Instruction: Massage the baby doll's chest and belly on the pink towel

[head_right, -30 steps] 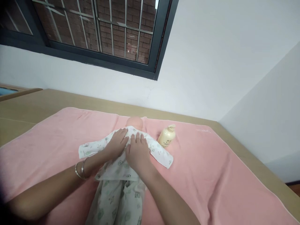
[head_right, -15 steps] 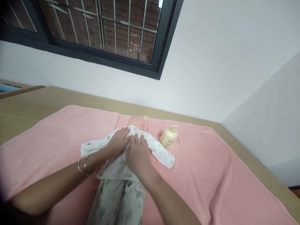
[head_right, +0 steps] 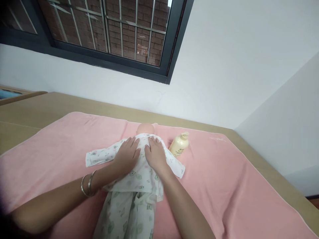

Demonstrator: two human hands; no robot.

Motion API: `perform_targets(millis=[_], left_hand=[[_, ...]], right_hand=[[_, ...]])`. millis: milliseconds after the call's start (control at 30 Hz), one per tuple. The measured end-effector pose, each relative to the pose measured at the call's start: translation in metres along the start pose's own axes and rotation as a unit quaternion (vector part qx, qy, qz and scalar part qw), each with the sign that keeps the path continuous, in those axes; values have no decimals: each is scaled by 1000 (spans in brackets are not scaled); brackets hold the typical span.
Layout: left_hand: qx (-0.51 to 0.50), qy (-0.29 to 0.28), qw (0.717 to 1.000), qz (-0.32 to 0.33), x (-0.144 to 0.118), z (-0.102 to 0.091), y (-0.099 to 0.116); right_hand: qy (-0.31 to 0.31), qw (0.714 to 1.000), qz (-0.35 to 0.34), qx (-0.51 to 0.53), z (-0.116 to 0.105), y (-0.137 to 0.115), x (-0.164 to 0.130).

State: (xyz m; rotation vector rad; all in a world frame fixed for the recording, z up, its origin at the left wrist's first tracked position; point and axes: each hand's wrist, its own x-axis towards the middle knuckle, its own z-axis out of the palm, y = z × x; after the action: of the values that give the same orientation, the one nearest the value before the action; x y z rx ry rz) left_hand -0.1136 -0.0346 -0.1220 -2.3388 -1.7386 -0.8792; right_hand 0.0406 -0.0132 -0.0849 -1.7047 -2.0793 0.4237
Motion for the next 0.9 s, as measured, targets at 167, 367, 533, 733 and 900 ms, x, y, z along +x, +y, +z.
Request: perform_targets(millis=[167,367,533,733,900], left_hand=[[-7,-20,998,54,-14,-13,17],[-123,-56,991,-10,23,-13,-17],[-118,-36,992,4,26,-4,-23],[-32,3,999,34,-8,-2,7],[-91,1,996,20,0,2,-2]], right_hand=[[4,999,-15,-31,-6,-7,-2],[-20,991,-25,-132,-4,-36,-29],[-13,985,-75,-153,-2,-43,-39],[-8,999,-10,-53,-5,-6,-4],[-14,995,7,-102,-3,-17,-11]])
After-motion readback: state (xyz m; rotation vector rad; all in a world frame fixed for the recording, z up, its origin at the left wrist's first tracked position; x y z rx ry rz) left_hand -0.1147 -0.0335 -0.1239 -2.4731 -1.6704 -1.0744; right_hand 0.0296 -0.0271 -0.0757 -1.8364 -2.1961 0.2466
